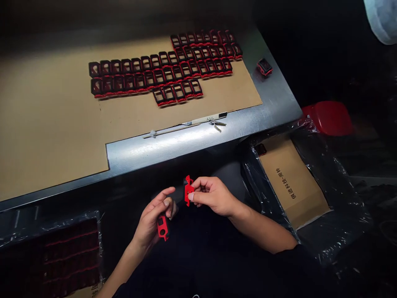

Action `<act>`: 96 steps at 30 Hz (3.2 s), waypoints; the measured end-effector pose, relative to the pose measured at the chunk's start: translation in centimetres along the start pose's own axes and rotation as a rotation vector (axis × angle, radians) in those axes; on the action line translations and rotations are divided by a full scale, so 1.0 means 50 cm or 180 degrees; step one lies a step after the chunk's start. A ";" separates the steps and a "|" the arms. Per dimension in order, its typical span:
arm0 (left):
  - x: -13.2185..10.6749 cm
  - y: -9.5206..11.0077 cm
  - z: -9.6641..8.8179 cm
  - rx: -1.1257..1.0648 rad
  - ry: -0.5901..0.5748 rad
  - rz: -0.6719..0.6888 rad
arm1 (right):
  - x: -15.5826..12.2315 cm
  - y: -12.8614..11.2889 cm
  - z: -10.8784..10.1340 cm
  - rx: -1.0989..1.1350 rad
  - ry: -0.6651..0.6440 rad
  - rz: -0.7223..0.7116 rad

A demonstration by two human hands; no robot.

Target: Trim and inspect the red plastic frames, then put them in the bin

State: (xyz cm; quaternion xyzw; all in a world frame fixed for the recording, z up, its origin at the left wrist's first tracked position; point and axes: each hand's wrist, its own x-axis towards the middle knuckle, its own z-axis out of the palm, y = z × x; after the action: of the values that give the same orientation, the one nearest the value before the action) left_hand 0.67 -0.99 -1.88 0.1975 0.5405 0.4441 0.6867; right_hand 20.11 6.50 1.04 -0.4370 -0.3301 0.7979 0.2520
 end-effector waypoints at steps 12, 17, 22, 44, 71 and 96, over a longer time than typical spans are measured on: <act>-0.003 0.052 0.025 0.0797 -0.0718 -0.0120 | 0.007 0.022 -0.005 0.0183 -0.0392 0.0162; -0.016 0.075 0.030 0.1611 -0.0679 0.0405 | 0.020 0.036 -0.022 0.0501 -0.0662 0.0380; -0.015 0.079 0.034 0.2256 -0.0224 0.0633 | 0.012 0.030 -0.015 -0.0860 -0.0434 -0.1096; -0.018 0.064 0.050 0.2985 0.0150 0.2102 | 0.008 0.039 -0.006 -0.2486 0.0180 -0.2496; -0.012 0.052 0.038 0.2988 -0.0220 0.2167 | -0.006 0.024 0.010 0.0147 -0.0291 -0.0271; 0.004 0.029 0.014 0.3982 -0.0359 0.3604 | 0.000 0.020 0.011 0.0198 -0.0244 -0.0177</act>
State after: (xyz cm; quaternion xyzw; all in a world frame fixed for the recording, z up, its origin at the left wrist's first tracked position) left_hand 0.74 0.09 -0.67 0.8042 0.4712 0.3295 0.1506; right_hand 19.50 5.66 0.52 -0.3887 -0.3266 0.8166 0.2748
